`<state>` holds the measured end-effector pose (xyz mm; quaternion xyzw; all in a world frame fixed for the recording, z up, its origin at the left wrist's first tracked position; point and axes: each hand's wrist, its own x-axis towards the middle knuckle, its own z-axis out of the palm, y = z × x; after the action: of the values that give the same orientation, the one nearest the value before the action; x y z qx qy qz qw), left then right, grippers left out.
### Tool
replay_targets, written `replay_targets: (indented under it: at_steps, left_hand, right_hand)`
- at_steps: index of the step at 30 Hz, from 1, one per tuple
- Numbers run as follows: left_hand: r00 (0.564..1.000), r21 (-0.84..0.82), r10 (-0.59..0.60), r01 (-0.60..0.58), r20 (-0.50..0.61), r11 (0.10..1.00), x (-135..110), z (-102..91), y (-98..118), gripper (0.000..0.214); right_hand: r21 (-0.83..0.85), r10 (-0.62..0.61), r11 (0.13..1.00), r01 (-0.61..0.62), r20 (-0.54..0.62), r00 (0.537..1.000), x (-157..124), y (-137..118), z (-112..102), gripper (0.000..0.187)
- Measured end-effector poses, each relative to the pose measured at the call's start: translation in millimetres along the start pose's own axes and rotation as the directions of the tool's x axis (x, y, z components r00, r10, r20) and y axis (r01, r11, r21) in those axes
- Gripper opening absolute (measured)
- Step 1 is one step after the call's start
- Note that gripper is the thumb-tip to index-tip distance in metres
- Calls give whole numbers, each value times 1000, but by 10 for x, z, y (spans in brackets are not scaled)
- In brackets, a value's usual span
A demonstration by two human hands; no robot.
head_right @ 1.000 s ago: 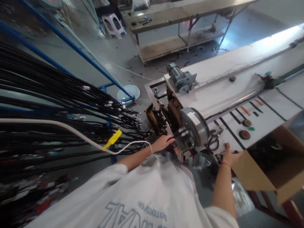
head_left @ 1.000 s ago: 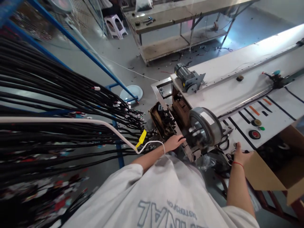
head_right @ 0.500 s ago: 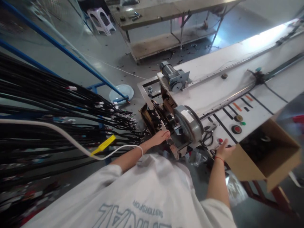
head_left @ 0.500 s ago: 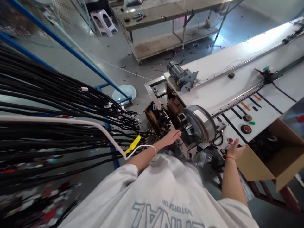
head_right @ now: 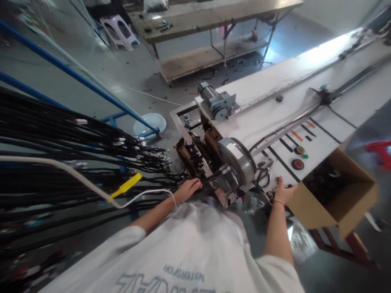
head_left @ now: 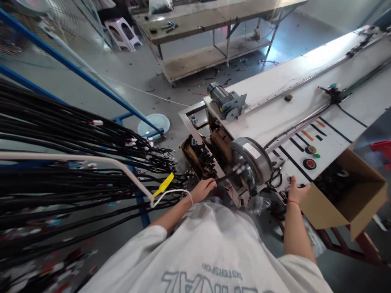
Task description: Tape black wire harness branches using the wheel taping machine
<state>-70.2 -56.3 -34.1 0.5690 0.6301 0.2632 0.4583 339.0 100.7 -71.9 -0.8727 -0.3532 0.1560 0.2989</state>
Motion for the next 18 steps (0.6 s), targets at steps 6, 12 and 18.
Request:
replay_targets:
  at_steps: [6, 12, 18]
  left_hand:
    - [1000, -13, 12, -12, -13, 1000, 232, 120, 210, 41]
    - [998, 15, 31, -30, -51, 999, 414, 175, 295, 36]
    - [999, -161, -23, 29, 43, 986, 453, 259, 269, 46]
  right_hand:
    - [21, 6, 1000, -6, 3, 1000, -27, -17, -17, 94]
    - [11, -3, 1000, 3, -37, 999, -29, -6, -2, 97]
    - [-31, 16, 999, -16, -15, 1000, -17, -9, -4, 99]
